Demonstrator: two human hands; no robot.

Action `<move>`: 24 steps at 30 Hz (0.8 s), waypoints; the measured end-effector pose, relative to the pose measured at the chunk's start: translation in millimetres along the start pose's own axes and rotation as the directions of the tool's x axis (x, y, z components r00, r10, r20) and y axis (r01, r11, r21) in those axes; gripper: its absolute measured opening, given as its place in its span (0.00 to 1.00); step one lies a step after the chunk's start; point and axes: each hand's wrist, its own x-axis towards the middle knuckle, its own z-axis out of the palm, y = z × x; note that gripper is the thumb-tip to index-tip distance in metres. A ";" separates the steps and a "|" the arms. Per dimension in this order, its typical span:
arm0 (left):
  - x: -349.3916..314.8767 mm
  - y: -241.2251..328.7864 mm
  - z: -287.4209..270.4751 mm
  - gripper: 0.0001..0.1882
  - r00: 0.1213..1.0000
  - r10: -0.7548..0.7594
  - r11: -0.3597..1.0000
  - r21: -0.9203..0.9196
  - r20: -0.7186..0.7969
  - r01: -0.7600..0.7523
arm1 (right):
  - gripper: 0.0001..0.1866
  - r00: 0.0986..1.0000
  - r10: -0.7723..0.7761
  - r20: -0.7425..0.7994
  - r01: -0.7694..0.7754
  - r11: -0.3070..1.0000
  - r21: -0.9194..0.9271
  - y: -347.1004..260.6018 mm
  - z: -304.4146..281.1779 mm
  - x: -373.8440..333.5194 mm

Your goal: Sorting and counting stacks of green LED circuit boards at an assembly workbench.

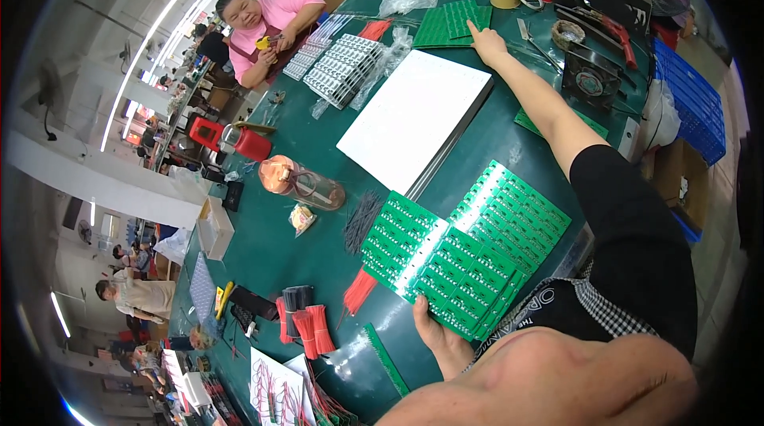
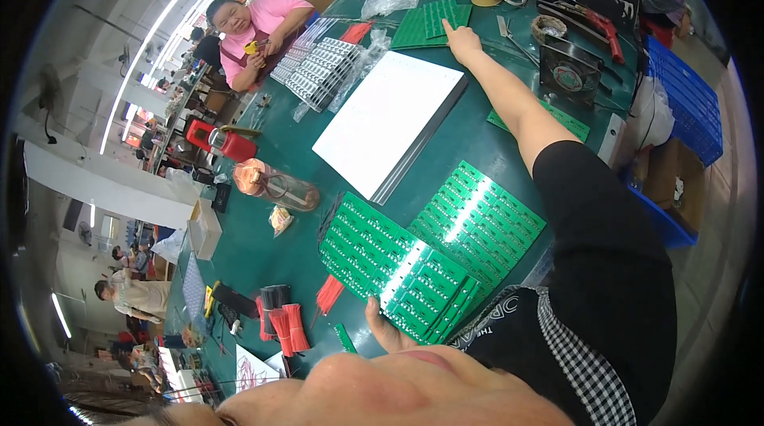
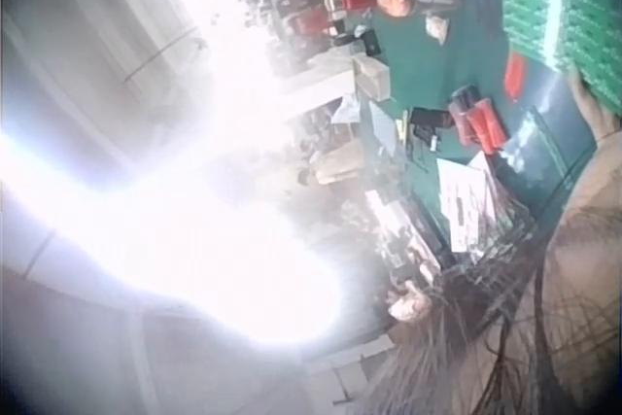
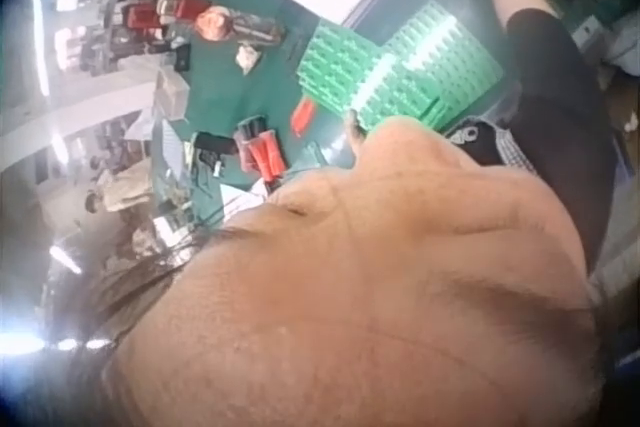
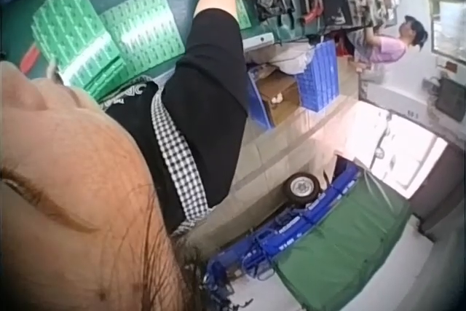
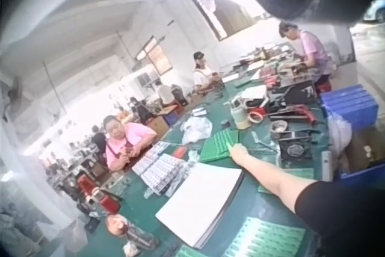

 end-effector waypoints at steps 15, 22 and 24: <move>1.4 -3.6 -0.5 0.27 1.000 0.010 1.000 0.003 0.027 -0.010 | 0.09 0.986 -0.075 0.147 0.087 0.993 -0.077 -0.8 -27.0 0.3; 5.1 -10.2 2.7 0.27 0.997 0.053 0.996 0.070 0.049 -0.057 | 0.18 0.893 -0.355 0.275 -0.061 0.510 0.858 -68.8 -138.4 -79.5; 5.5 -10.1 3.3 0.26 0.997 0.038 0.997 0.070 0.074 -0.043 | 0.21 0.710 -0.587 0.389 -0.168 0.395 0.903 -80.3 -194.6 -162.4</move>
